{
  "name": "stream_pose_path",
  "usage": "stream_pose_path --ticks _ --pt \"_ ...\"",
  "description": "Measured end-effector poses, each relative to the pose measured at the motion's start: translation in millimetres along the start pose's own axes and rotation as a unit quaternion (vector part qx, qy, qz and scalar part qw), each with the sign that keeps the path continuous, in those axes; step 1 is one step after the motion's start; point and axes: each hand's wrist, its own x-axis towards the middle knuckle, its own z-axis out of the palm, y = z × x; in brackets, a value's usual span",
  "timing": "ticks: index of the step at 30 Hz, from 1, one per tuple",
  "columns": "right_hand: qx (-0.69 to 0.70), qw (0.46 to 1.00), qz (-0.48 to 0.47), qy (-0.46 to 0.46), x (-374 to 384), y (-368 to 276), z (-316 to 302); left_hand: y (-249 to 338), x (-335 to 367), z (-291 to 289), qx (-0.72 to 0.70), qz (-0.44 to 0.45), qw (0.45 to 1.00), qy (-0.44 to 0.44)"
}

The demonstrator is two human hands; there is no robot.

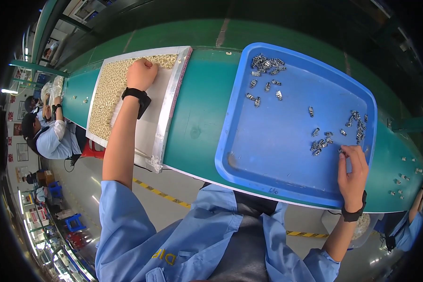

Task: Assemble and sort small metal and plastic electronic components on a factory production line.

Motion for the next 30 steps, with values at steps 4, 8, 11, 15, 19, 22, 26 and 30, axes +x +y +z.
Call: stream_pose_path --ticks 4,8,11,15,19,22,26,30 --pt "-0.012 1.0 -0.01 -0.005 1 2 -1 1 2 1 0.0 -0.002 1.0 0.014" --pt "-0.017 1.0 -0.01 -0.017 2 0 0 -6 2 -2 0.003 -0.002 1.0 -0.001" --pt "-0.022 1.0 -0.016 -0.012 1 -1 -1 -4 -4 -8 0.009 0.012 1.0 0.003" --pt "0.023 0.999 0.03 0.021 -5 -14 -7 12 -42 -30 -0.089 0.11 0.987 0.081" --pt "0.11 0.993 0.009 0.042 -4 -43 -10 65 -120 -66 -0.231 0.146 0.959 0.08" --pt "0.208 0.976 -0.027 0.053 0 -83 -1 100 -173 -80 -0.298 0.205 0.929 0.08" --pt "0.419 0.903 -0.088 0.033 6 -125 20 148 -225 -88 -0.333 0.274 0.9 0.058" --pt "0.536 0.84 -0.061 0.062 6 -152 37 174 -253 -87 -0.392 0.345 0.851 0.05"
